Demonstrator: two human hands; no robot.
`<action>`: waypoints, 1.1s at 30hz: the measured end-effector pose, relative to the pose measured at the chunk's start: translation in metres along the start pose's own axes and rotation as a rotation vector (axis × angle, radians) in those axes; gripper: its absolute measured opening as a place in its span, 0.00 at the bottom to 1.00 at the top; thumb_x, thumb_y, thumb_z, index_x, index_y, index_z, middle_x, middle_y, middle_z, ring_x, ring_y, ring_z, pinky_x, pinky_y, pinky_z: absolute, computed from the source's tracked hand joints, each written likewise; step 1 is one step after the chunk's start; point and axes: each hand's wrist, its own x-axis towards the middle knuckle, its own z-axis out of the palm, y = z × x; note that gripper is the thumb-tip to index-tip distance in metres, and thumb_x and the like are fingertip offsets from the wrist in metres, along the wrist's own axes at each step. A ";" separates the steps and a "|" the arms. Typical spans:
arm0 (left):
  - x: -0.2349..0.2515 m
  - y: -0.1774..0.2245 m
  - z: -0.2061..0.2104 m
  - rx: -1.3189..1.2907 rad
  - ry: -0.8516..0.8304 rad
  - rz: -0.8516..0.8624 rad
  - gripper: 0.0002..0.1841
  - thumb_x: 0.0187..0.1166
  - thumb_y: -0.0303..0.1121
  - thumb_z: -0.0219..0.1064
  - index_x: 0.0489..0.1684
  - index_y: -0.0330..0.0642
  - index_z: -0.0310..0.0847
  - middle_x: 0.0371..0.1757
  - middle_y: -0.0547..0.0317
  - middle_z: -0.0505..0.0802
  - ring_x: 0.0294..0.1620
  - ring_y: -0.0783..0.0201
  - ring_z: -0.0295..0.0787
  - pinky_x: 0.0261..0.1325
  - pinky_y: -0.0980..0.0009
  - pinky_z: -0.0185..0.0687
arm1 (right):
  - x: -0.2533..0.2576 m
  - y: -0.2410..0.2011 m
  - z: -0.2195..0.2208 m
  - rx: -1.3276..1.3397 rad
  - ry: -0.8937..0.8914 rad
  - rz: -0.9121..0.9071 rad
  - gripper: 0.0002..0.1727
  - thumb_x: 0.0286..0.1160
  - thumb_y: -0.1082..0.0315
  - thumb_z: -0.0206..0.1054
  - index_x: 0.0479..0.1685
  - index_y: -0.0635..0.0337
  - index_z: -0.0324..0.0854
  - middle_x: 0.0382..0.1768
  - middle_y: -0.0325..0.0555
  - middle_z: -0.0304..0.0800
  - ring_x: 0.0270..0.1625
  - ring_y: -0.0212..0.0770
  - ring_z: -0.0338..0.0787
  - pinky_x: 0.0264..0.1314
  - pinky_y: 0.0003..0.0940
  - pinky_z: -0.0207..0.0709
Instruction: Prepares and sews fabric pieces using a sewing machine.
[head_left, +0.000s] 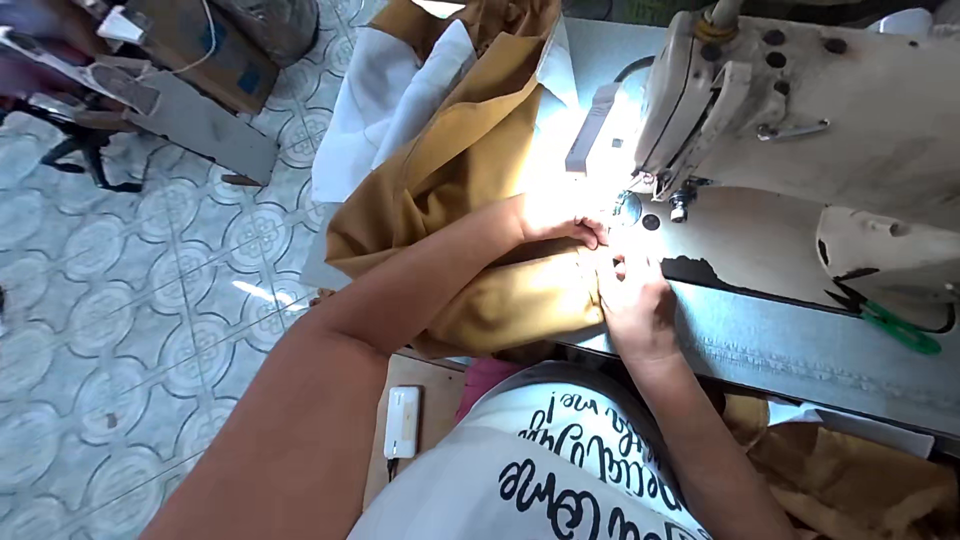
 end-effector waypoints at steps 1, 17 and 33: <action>-0.003 -0.004 0.002 0.013 0.032 0.032 0.06 0.74 0.34 0.74 0.38 0.46 0.98 0.42 0.56 0.98 0.50 0.58 0.93 0.58 0.57 0.80 | 0.000 0.001 0.002 -0.013 0.010 -0.018 0.15 0.78 0.65 0.71 0.54 0.69 0.86 0.48 0.63 0.89 0.37 0.54 0.93 0.39 0.49 0.88; -0.011 -0.010 0.002 -0.059 0.019 0.046 0.11 0.78 0.28 0.68 0.47 0.47 0.98 0.51 0.54 0.97 0.59 0.56 0.91 0.65 0.61 0.79 | 0.003 0.002 0.014 -0.203 0.092 -0.223 0.14 0.75 0.60 0.74 0.47 0.63 0.92 0.51 0.64 0.88 0.39 0.56 0.93 0.29 0.45 0.85; -0.004 -0.010 0.018 0.137 0.129 0.040 0.10 0.84 0.32 0.64 0.44 0.47 0.94 0.41 0.53 0.93 0.49 0.55 0.90 0.51 0.62 0.82 | 0.015 0.008 0.010 -0.265 0.120 -0.143 0.11 0.77 0.67 0.66 0.38 0.65 0.90 0.37 0.57 0.92 0.42 0.55 0.95 0.38 0.49 0.86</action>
